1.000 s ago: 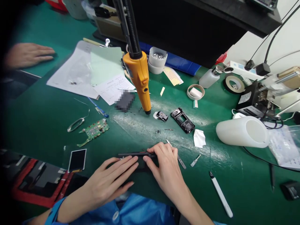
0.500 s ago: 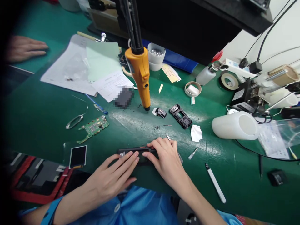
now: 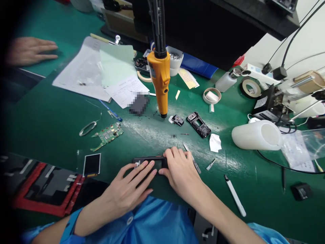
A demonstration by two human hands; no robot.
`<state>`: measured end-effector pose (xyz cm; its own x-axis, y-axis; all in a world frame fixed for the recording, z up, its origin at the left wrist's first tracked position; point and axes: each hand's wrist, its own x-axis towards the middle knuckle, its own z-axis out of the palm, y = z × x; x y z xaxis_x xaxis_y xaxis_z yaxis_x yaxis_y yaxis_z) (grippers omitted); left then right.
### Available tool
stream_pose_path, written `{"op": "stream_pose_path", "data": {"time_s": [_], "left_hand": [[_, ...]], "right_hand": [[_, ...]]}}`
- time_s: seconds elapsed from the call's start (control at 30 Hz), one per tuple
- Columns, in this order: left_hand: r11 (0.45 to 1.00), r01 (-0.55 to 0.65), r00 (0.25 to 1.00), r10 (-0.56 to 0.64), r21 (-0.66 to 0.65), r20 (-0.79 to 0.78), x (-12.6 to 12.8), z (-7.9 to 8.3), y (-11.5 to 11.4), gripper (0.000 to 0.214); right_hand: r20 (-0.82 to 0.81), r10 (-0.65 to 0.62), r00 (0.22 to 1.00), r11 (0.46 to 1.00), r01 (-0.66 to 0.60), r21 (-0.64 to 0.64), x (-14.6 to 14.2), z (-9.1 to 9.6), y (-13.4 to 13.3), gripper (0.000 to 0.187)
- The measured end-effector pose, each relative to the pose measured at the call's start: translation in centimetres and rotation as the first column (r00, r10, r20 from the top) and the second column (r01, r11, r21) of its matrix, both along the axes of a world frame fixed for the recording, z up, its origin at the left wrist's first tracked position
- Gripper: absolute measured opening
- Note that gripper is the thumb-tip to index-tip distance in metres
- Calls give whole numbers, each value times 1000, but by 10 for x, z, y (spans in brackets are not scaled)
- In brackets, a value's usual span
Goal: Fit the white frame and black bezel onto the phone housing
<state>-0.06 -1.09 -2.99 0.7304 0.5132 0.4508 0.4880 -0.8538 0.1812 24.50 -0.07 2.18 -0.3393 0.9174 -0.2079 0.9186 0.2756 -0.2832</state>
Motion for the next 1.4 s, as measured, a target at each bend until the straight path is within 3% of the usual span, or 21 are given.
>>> {"op": "stream_pose_path", "data": {"time_s": [0.17, 0.3, 0.5, 0.7, 0.87, 0.93, 1.07, 1.27, 1.4], "left_hand": [[1000, 2, 1000, -2, -14, 23, 1, 5, -1, 45], [999, 18, 1000, -17, -30, 15, 0, 2, -2, 51], [998, 67, 998, -67, 23, 17, -6, -8, 14, 35], [992, 98, 993, -103, 75, 60, -5, -10, 23, 31], [990, 73, 995, -81, 119, 59, -1, -8, 20, 32], [990, 76, 996, -81, 119, 36, -1, -6, 20, 35], [990, 90, 996, -91, 112, 4, -3, -4, 21, 42], [987, 68, 997, -70, 144, 12, -5, -6, 16, 45], [983, 44, 999, -41, 179, -19, -5, -7, 9, 38]], "right_hand": [[44, -11, 999, 998, 13, -56, -1, 8, 5, 20], [-50, -70, 996, 992, 65, -108, 3, 17, 8, 19], [-71, -198, 978, 951, 174, -256, 1, 22, 27, 24], [128, -95, 987, 939, 131, -317, -9, 35, 50, 26], [299, 27, 954, 929, 86, -361, -29, 44, 56, 12], [339, 63, 939, 922, 75, -381, -37, 45, 59, 14], [366, 110, 924, 909, 56, -414, -41, 45, 66, 15], [328, 113, 938, 906, 38, -422, -25, 54, 68, 16], [288, 117, 951, 902, 19, -431, -18, 59, 59, 32]]}}
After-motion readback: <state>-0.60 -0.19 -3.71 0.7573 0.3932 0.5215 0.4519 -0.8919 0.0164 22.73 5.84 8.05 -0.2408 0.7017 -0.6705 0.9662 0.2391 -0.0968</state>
